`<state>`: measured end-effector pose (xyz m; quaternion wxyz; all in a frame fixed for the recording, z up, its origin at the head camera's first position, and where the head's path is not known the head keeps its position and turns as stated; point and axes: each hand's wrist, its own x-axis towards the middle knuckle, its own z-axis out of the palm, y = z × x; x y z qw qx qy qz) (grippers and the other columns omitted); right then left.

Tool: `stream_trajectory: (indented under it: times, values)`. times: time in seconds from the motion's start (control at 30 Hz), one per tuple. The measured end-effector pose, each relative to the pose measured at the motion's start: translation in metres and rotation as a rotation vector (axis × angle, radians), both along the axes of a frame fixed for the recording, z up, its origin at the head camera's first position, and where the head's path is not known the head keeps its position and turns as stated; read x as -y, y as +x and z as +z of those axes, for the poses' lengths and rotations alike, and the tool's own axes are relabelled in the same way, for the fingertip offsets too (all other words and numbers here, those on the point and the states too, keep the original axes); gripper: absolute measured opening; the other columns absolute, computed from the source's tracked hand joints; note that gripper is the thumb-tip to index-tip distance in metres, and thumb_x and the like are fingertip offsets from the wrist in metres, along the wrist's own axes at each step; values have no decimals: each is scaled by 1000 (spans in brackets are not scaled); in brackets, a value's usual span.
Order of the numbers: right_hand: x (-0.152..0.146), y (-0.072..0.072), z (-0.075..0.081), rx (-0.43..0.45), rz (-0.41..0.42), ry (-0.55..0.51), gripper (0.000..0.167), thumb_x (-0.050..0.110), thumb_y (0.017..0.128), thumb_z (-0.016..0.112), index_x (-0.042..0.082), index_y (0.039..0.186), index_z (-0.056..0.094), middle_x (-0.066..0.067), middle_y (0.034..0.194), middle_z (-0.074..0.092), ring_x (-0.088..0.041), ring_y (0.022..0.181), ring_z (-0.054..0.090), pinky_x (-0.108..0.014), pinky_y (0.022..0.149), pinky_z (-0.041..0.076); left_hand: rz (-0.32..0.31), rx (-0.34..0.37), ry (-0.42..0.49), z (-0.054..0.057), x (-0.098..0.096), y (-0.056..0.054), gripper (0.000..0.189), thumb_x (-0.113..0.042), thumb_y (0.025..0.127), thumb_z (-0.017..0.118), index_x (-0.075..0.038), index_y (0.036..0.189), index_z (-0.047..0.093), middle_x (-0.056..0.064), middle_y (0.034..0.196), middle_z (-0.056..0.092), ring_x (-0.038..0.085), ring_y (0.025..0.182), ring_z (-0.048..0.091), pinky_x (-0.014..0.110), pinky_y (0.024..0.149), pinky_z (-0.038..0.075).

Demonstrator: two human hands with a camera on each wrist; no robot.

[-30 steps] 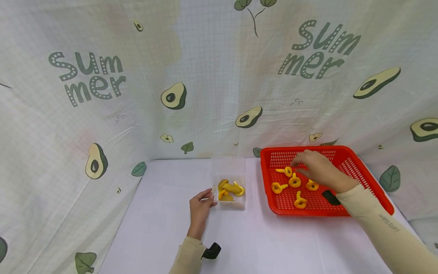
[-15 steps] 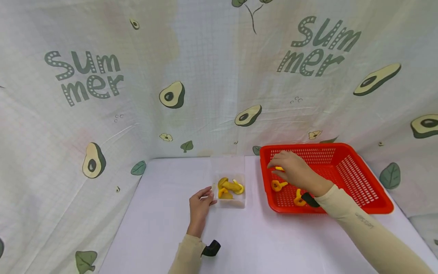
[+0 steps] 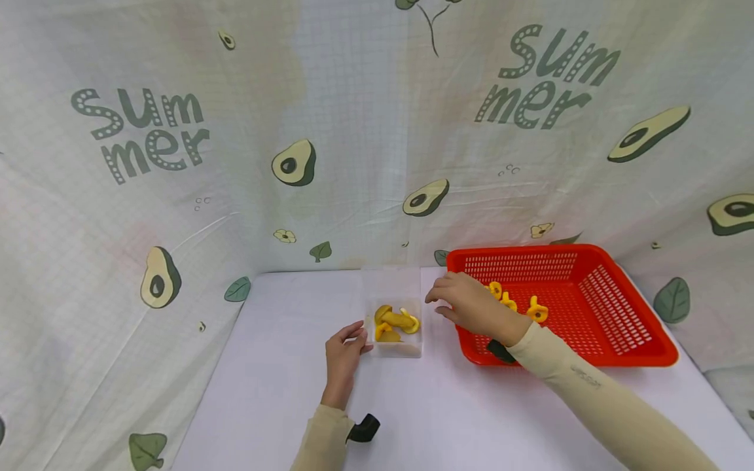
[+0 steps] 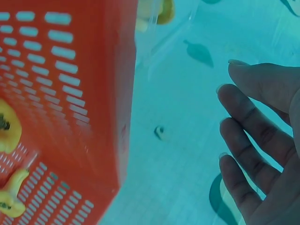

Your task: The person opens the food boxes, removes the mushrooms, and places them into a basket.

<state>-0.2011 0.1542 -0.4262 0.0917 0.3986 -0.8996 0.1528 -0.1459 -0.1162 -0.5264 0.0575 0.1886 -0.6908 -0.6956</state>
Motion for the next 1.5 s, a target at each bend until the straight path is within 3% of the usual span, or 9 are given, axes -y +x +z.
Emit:
stream_trajectory:
  times: [0.3, 0.33, 0.67, 0.93, 1.2, 1.5]
  values:
    - [33, 4, -5, 7, 110, 23, 26, 10, 84, 90, 12, 108, 80, -3, 102, 74, -23, 98, 65, -37, 88, 61, -7, -18, -19, 4, 0, 3, 32, 5, 98, 70, 14, 128, 67, 16, 103, 64, 18, 76, 63, 26, 67, 66]
    - [37, 4, -5, 21, 114, 24, 26, 10, 84, 90, 11, 108, 80, -3, 102, 75, -23, 98, 65, -38, 88, 61, -3, -15, -19, -1, 1, 2, 32, 4, 98, 70, 13, 129, 68, 16, 104, 64, 18, 76, 63, 25, 67, 66]
    - [68, 2, -14, 61, 176, 78, 26, 11, 85, 89, 11, 110, 81, -4, 104, 76, -21, 95, 65, -32, 88, 60, -1, -18, -5, -1, 0, 2, 31, 4, 98, 70, 12, 127, 69, 16, 102, 62, 18, 77, 64, 24, 67, 66]
    - [79, -5, -25, 142, 226, 136, 22, 10, 88, 87, 10, 110, 84, -2, 104, 80, -20, 91, 66, -26, 82, 60, -9, -13, 9, 0, 1, 2, 32, 2, 98, 72, 12, 128, 68, 15, 102, 62, 19, 77, 65, 24, 67, 66]
    - [83, -10, -36, 144, 274, 176, 17, 10, 89, 86, 11, 107, 85, 0, 98, 80, -17, 84, 63, -24, 76, 56, -8, -10, 10, 2, 1, 3, 32, 2, 98, 71, 12, 128, 68, 16, 103, 62, 22, 78, 66, 24, 68, 66]
    - [90, -18, -47, 156, 257, 209, 22, 14, 88, 87, 13, 110, 85, 1, 101, 80, -18, 90, 66, -27, 82, 59, -10, -15, 16, 2, 2, 2, 32, 4, 97, 71, 13, 128, 68, 15, 101, 63, 23, 78, 67, 25, 67, 66]
